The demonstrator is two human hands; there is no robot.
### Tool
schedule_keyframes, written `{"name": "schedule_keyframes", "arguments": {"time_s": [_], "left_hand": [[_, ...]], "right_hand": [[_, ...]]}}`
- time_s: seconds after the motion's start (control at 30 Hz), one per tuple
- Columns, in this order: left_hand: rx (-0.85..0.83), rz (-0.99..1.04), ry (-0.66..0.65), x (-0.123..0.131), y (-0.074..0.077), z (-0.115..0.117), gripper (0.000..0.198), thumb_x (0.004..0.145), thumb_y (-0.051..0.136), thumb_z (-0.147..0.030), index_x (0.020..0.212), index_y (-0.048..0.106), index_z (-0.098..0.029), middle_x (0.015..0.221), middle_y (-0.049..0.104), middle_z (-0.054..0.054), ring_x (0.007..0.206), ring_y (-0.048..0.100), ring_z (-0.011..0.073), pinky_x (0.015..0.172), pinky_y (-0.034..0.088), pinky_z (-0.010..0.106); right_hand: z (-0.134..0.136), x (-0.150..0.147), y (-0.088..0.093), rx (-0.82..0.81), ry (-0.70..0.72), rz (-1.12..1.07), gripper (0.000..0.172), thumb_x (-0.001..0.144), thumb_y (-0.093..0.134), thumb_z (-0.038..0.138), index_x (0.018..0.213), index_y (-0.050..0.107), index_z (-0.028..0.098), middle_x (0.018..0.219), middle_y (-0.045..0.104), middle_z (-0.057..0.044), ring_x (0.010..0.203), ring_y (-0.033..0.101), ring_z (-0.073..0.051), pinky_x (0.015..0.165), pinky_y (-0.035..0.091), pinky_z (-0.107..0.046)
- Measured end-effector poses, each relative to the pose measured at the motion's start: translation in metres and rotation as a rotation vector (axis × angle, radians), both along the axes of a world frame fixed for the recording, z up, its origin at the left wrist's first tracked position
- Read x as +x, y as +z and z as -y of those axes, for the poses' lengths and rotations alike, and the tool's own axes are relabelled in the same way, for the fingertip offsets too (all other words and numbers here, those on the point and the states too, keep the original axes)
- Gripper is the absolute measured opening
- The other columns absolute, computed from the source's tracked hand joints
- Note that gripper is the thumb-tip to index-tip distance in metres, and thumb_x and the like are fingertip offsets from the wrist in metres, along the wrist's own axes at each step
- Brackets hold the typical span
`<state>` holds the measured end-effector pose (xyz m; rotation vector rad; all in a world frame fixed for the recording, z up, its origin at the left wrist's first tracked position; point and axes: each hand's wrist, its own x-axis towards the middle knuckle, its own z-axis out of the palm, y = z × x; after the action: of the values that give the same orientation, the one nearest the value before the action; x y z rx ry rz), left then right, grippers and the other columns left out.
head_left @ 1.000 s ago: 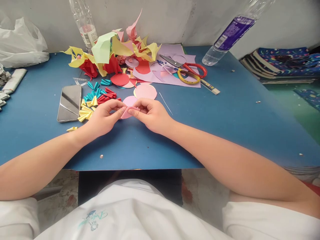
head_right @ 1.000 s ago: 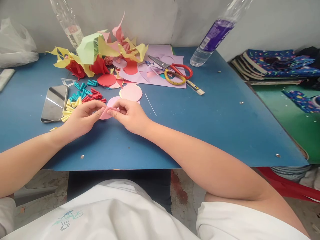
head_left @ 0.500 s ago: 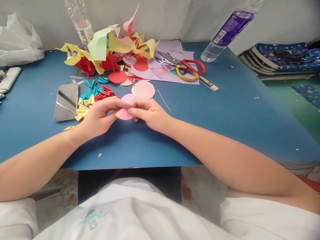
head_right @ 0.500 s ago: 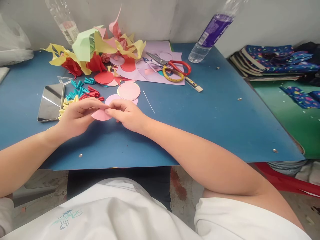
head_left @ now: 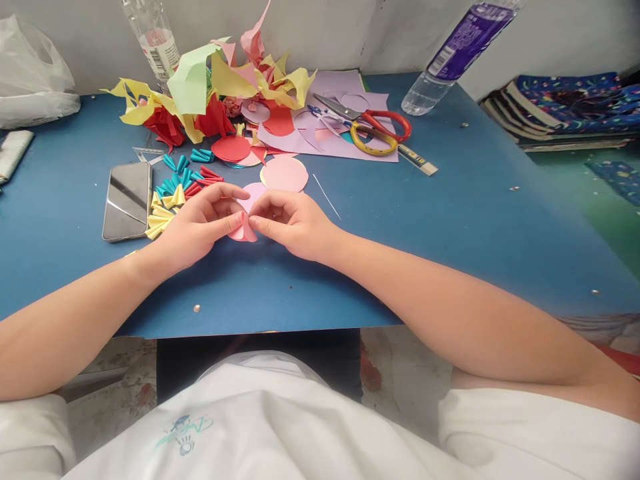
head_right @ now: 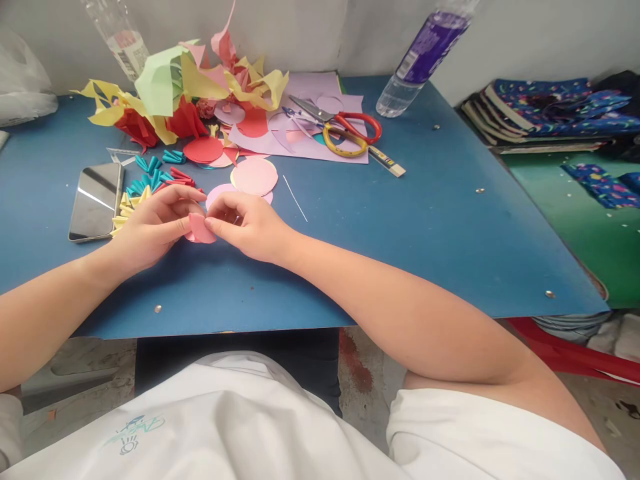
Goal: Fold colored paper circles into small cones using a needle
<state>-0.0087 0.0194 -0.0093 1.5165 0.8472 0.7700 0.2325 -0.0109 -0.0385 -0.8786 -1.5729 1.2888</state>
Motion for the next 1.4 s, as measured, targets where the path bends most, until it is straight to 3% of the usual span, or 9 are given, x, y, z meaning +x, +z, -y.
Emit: {"name": "schedule_keyframes", "arguments": {"time_s": [0.17, 0.33, 0.5, 0.6, 0.67, 0.8, 1.0, 1.3, 1.4], "left_hand": [[-0.054, -0.064, 0.058, 0.003, 0.004, -0.002, 0.057, 0.076, 0.116, -0.054, 0.110, 0.080, -0.026, 0.087, 0.083, 0.001, 0.078, 0.083, 0.0242, 0.075, 0.068, 0.038], [-0.014, -0.111, 0.076, 0.005, 0.007, 0.001, 0.063, 0.071, 0.117, -0.068, 0.101, 0.080, -0.026, 0.085, 0.081, 0.002, 0.082, 0.083, 0.0251, 0.075, 0.068, 0.038], [-0.021, -0.180, 0.091, 0.006, 0.011, 0.008, 0.053, 0.084, 0.109, -0.066, 0.096, 0.078, -0.025, 0.086, 0.079, 0.003, 0.080, 0.077, 0.0233, 0.072, 0.064, 0.038], [0.009, -0.199, 0.142, 0.005, 0.009, 0.008, 0.043, 0.096, 0.097, -0.061, 0.091, 0.074, -0.025, 0.079, 0.071, 0.002, 0.074, 0.067, 0.0201, 0.069, 0.057, 0.036], [-0.002, -0.200, 0.168, 0.005, 0.007, 0.006, 0.042, 0.100, 0.090, -0.059, 0.086, 0.070, -0.026, 0.075, 0.065, 0.002, 0.073, 0.061, 0.0201, 0.069, 0.054, 0.036], [-0.014, -0.141, 0.215, 0.008, 0.007, 0.006, 0.041, 0.097, 0.089, -0.053, 0.079, 0.064, -0.026, 0.077, 0.061, 0.002, 0.074, 0.055, 0.0194, 0.074, 0.053, 0.037], [-0.044, -0.113, 0.297, 0.014, 0.008, 0.013, 0.035, 0.094, 0.086, -0.055, 0.084, 0.067, -0.028, 0.075, 0.057, 0.001, 0.074, 0.053, 0.0214, 0.075, 0.053, 0.040], [0.035, -0.095, 0.267, 0.010, 0.002, 0.015, 0.035, 0.094, 0.086, -0.049, 0.079, 0.063, -0.028, 0.080, 0.064, 0.003, 0.077, 0.060, 0.0226, 0.077, 0.056, 0.041], [0.034, -0.064, 0.235, 0.008, 0.000, 0.014, 0.034, 0.097, 0.086, -0.046, 0.079, 0.065, -0.028, 0.079, 0.064, 0.002, 0.077, 0.059, 0.0219, 0.078, 0.055, 0.041]], "right_hand": [[0.000, -0.001, -0.001, 0.002, 0.049, -0.037, 0.059, 0.089, 0.108, 0.077, 0.101, 0.086, 0.024, 0.102, 0.088, -0.007, 0.097, 0.081, -0.026, 0.089, 0.067, -0.040], [-0.001, 0.000, -0.004, 0.060, 0.062, -0.022, 0.056, 0.095, 0.105, 0.073, 0.107, 0.087, 0.022, 0.106, 0.088, -0.008, 0.096, 0.078, -0.025, 0.086, 0.066, -0.038], [-0.005, 0.007, -0.012, 0.262, 0.215, 0.200, 0.047, 0.109, 0.092, 0.069, 0.108, 0.086, 0.022, 0.102, 0.083, -0.006, 0.089, 0.071, -0.023, 0.082, 0.060, -0.037], [-0.001, 0.006, -0.015, 0.512, 0.343, 0.367, 0.040, 0.103, 0.101, 0.056, 0.119, 0.087, 0.022, 0.124, 0.085, -0.013, 0.112, 0.077, -0.030, 0.100, 0.061, -0.042], [0.005, 0.001, -0.013, 0.602, 0.311, 0.533, 0.030, 0.106, 0.099, 0.041, 0.122, 0.084, 0.020, 0.129, 0.083, -0.016, 0.114, 0.075, -0.032, 0.098, 0.058, -0.042], [0.014, -0.012, -0.002, 0.489, 0.213, 0.715, 0.033, 0.112, 0.090, 0.046, 0.108, 0.068, 0.022, 0.104, 0.077, -0.011, 0.092, 0.067, -0.029, 0.082, 0.046, -0.039], [0.010, -0.016, -0.003, 0.324, 0.060, 0.530, 0.040, 0.105, 0.086, 0.045, 0.103, 0.050, 0.029, 0.107, 0.074, -0.008, 0.090, 0.061, -0.026, 0.082, 0.046, -0.038], [0.008, -0.014, -0.010, 0.396, 0.191, 0.407, 0.010, 0.108, 0.076, 0.028, 0.102, 0.069, 0.025, 0.105, 0.085, -0.009, 0.094, 0.074, -0.028, 0.089, 0.055, -0.041], [0.008, -0.013, -0.012, 0.469, 0.204, 0.344, 0.016, 0.115, 0.072, 0.031, 0.103, 0.079, 0.024, 0.104, 0.087, -0.011, 0.099, 0.078, -0.030, 0.094, 0.059, -0.044]]}}
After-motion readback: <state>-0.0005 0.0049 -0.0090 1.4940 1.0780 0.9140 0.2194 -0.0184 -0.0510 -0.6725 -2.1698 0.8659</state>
